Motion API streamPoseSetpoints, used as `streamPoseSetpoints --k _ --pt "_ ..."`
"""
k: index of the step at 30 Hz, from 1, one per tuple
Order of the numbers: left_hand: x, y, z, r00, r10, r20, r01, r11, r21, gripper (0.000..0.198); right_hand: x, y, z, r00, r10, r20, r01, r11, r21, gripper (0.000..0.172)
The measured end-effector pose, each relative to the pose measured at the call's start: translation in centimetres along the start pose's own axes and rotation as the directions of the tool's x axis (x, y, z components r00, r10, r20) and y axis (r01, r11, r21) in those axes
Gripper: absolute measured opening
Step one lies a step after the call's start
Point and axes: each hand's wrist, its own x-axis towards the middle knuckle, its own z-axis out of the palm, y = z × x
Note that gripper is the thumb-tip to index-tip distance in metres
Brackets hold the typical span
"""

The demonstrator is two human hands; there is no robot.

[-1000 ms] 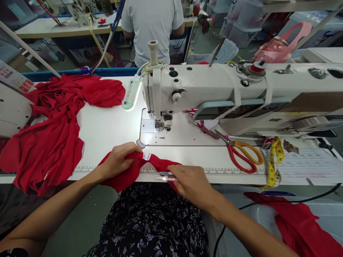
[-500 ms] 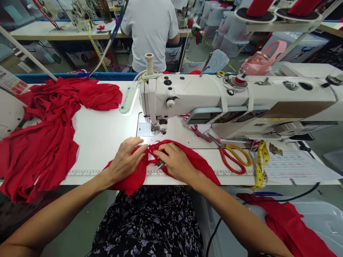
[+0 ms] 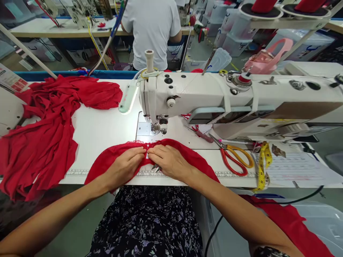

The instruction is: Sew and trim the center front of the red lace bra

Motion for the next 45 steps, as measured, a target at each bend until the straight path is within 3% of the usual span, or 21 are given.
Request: streamPoseSetpoints --k 4,7,11,16,23,26,33,45 --pt "0.8 -3.6 -0.5 0.991 0.093 0.098 -0.093 0.996 -0.007 0.023 0.7 1.6 0.5 1.000 0.009 -0.003 -0.009 1.000 -0.029 0.044" --pt "2.0 -4.9 -0.9 0.986 0.119 0.114 -0.117 0.993 -0.019 0.024 1.2 2.4 0.3 1.000 0.024 -0.008 -0.024 0.999 -0.022 0.043" --pt "3.1 -4.6 -0.6 0.997 0.024 0.067 -0.025 1.000 0.015 0.021 1.5 2.6 0.2 1.000 0.011 0.001 -0.011 0.999 -0.038 0.041" --pt "4.4 -5.0 -0.3 0.990 -0.019 0.142 0.011 0.998 0.062 0.025 1.4 2.7 0.4 1.000 0.011 -0.025 -0.011 1.000 -0.014 0.045" --pt "5.0 -5.9 -0.1 0.989 -0.103 0.108 0.110 0.992 -0.067 0.015 1.4 2.9 0.3 0.999 0.034 -0.018 -0.034 0.999 -0.019 0.043" --pt "5.2 -5.5 0.1 0.983 -0.144 0.116 0.150 0.988 -0.042 0.016 1.5 2.9 0.3 0.999 0.029 -0.043 -0.030 0.999 -0.016 0.042" --pt "5.5 -4.9 1.2 0.992 -0.054 0.113 0.021 0.961 0.277 0.025 1.5 2.9 0.3 0.998 0.059 -0.031 -0.059 0.998 0.017 0.044" --pt "5.4 -4.8 1.2 0.997 -0.051 0.066 0.032 0.964 0.264 0.025 1.3 2.8 0.6 0.996 0.085 -0.020 -0.084 0.996 0.024 0.043"
